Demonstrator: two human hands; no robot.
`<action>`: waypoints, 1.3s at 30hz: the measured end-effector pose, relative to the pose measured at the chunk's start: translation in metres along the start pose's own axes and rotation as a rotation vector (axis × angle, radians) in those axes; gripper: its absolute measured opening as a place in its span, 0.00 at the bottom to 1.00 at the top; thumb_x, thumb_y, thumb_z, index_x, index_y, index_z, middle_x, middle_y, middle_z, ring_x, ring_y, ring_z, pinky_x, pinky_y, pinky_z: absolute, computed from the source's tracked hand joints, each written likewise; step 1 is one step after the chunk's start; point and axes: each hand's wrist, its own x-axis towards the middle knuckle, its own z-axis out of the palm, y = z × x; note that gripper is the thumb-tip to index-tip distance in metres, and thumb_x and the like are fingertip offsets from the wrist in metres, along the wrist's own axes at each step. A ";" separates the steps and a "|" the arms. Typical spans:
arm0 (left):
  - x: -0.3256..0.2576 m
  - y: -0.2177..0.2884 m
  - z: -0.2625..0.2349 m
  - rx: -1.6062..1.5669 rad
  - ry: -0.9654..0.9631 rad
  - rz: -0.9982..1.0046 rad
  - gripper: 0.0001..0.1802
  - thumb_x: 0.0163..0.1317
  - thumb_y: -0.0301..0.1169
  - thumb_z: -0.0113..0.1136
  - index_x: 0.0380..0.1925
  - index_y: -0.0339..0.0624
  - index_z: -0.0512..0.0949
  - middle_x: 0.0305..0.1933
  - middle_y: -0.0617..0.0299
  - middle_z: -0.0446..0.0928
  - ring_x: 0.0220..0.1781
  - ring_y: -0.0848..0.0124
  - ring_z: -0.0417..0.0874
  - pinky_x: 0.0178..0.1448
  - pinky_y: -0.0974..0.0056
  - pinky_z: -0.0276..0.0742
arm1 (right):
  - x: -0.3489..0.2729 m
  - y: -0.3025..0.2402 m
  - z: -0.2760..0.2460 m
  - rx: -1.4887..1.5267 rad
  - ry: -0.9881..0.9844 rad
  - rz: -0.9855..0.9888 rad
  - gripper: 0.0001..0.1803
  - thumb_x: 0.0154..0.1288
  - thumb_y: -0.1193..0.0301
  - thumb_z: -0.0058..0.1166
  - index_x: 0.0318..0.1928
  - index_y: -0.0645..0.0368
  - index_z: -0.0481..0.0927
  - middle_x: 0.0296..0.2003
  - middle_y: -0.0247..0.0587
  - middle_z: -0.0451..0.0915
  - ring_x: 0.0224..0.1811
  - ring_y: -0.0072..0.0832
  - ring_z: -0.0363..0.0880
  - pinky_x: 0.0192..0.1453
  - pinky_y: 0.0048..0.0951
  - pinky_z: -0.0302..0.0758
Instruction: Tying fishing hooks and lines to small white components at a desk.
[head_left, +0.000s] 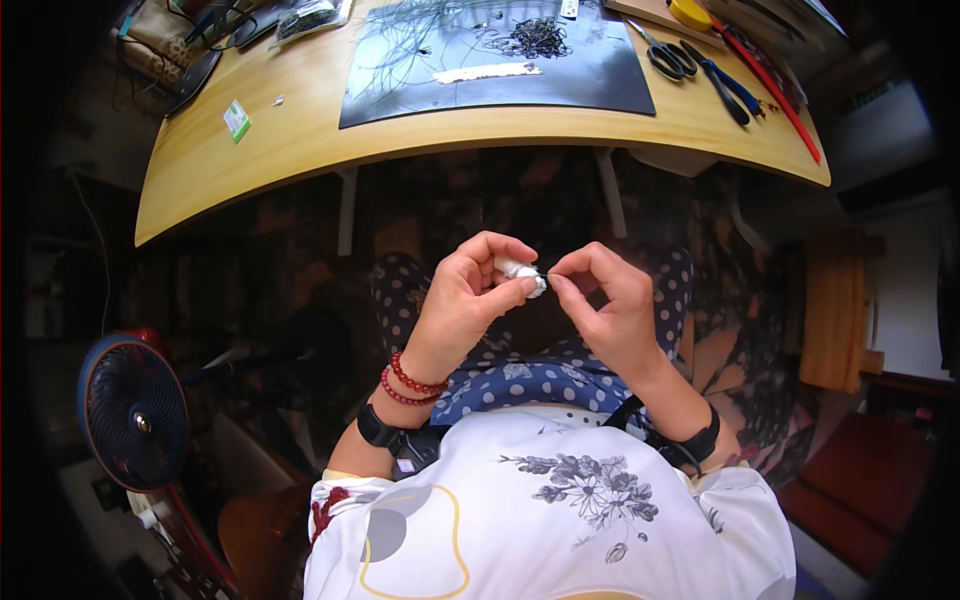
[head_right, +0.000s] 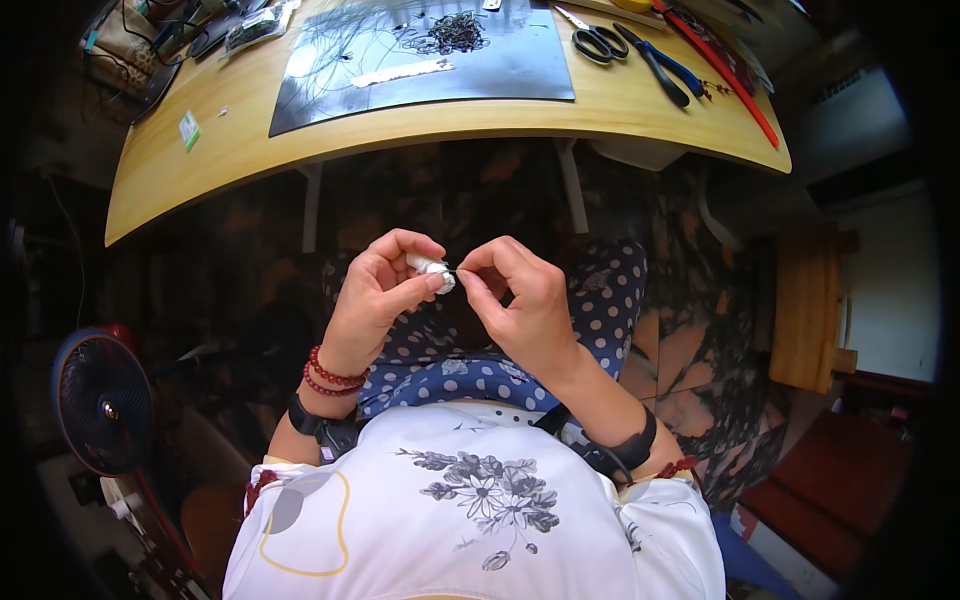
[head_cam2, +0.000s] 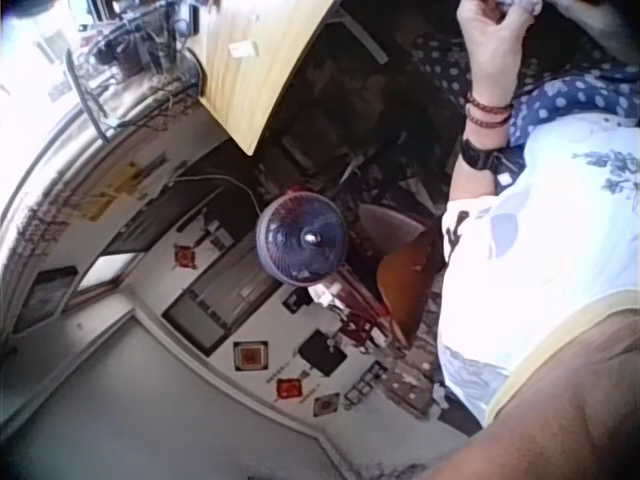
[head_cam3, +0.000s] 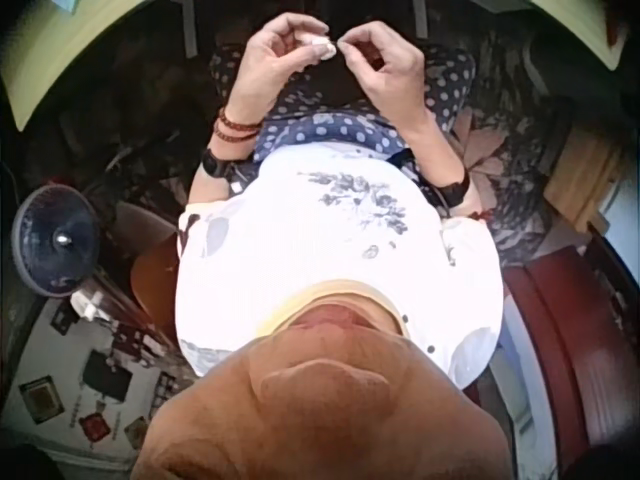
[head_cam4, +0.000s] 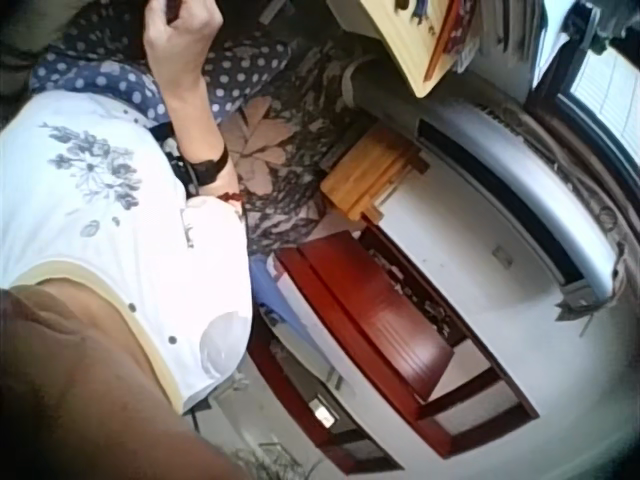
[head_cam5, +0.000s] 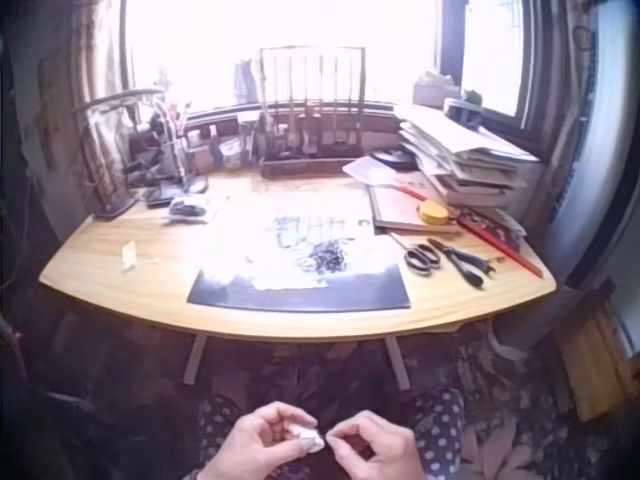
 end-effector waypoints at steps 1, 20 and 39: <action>-0.001 0.001 -0.001 0.003 -0.007 -0.041 0.13 0.66 0.24 0.66 0.50 0.38 0.79 0.40 0.67 0.81 0.39 0.82 0.80 0.43 0.76 0.77 | 0.000 0.001 0.000 0.023 -0.015 0.047 0.05 0.62 0.83 0.63 0.37 0.66 0.79 0.29 0.39 0.81 0.25 0.20 0.81 0.30 0.21 0.76; 0.000 -0.039 0.008 0.248 -0.179 -0.091 0.06 0.65 0.27 0.70 0.37 0.37 0.84 0.38 0.63 0.86 0.37 0.76 0.87 0.42 0.72 0.83 | 0.003 0.005 -0.006 0.474 -0.067 0.492 0.04 0.72 0.75 0.59 0.39 0.63 0.79 0.26 0.30 0.80 0.23 0.12 0.75 0.26 0.14 0.70; 0.002 -0.026 -0.010 0.425 0.074 0.521 0.10 0.55 0.14 0.73 0.32 0.36 0.82 0.44 0.55 0.84 0.43 0.72 0.89 0.47 0.70 0.85 | -0.001 0.015 -0.006 0.829 -0.212 0.751 0.07 0.72 0.71 0.60 0.41 0.62 0.80 0.36 0.43 0.87 0.23 0.16 0.81 0.24 0.14 0.74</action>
